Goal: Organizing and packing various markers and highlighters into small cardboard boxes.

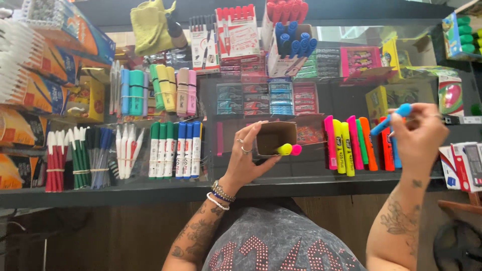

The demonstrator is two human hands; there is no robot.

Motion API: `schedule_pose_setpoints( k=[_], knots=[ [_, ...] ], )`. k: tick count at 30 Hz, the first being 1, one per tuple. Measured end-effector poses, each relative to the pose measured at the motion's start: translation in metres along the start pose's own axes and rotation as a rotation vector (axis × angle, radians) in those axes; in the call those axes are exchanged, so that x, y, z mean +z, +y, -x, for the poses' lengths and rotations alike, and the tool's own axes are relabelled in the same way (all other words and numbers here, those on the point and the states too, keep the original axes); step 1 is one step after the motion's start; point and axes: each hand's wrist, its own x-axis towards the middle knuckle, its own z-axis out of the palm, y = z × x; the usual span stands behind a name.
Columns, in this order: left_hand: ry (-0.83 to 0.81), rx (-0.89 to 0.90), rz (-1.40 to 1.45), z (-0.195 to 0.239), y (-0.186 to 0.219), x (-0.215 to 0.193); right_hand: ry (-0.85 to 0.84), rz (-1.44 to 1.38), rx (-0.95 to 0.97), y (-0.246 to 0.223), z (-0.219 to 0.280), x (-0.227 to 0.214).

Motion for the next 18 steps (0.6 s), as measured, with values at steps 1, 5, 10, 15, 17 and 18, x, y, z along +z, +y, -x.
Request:
schedule_pose_setpoints(
  k=[1,5,10,15,17,18],
  knots=[
    [-0.005,0.013,0.004,-0.002,0.002,0.0,0.019,-0.147,-0.068,-0.023,0.003,-0.009],
    [-0.009,0.024,0.003,0.0,0.0,0.002,0.091,-0.542,-0.278,-0.101,0.03,-0.035],
    [-0.002,0.062,0.01,-0.004,0.001,0.0,0.088,-0.671,-0.459,-0.139,0.08,0.011],
    [0.106,0.078,0.096,-0.008,-0.002,0.006,-0.075,-0.554,-0.857,-0.185,0.069,0.062],
    [0.104,0.092,0.101,-0.007,-0.004,0.007,-0.178,-0.448,-0.831,-0.179,0.066,0.074],
    [0.108,0.091,0.098,-0.007,-0.004,0.007,-0.18,-0.449,-0.835,-0.174,0.062,0.075]
  ],
)
